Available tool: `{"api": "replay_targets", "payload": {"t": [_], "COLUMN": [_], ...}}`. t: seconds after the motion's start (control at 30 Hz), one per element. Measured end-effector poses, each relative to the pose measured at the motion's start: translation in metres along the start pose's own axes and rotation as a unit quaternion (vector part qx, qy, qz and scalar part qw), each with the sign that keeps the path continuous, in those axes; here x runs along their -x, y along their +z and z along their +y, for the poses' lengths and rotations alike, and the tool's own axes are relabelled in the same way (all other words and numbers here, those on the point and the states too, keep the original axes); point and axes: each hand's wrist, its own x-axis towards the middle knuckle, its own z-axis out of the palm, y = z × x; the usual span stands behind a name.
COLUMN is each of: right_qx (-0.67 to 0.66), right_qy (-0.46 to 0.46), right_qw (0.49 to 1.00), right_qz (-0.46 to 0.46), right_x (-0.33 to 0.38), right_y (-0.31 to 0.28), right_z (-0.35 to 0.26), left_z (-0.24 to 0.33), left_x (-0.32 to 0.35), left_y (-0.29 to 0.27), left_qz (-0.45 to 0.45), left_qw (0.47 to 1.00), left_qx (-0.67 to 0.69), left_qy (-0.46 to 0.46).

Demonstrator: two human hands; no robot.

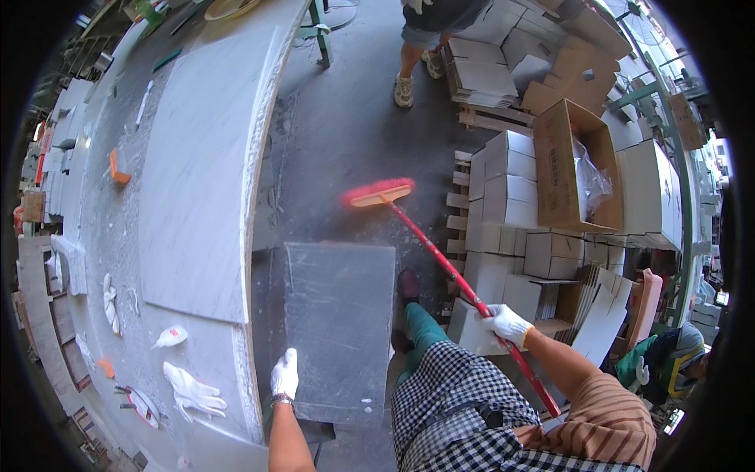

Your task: The person sweeps the floor with a red broom and collects debris into a dustpan. They move around a cluttered workshop, sweeping near stacks of white boards, cardboard boxes, and work tables while coworkers handle materials nearby.

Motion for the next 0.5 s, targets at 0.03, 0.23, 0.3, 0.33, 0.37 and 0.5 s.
{"api": "replay_targets", "payload": {"t": [0.03,0.23,0.3,0.33,0.37,0.5], "right_qx": [-0.032,-0.281,-0.324,-0.339,-0.373,-0.363], "right_qy": [0.009,-0.027,-0.046,-0.063,-0.076,-0.044], "right_qw": [0.999,0.935,0.911,0.899,0.882,0.909], "right_qz": [-0.014,-0.216,-0.252,-0.272,-0.278,-0.200], "right_x": [0.005,-0.016,-0.036,-0.044,-0.051,-0.066], "right_y": [-0.003,0.036,0.063,0.075,0.087,0.098], "right_z": [-0.002,-0.031,-0.040,-0.042,-0.044,-0.047], "left_z": [-0.003,-0.002,0.003,0.007,0.011,0.034], "left_x": [-0.005,-0.001,0.011,0.019,0.027,0.048], "left_y": [0.002,0.018,0.023,0.027,0.031,0.045], "left_qz": [0.001,0.044,0.023,0.009,0.012,0.074], "left_qw": [1.000,0.998,0.998,0.999,0.998,0.997], "left_qx": [0.008,-0.017,-0.015,-0.023,-0.034,0.006], "left_qy": [0.006,0.033,0.048,0.042,0.046,-0.003]}}
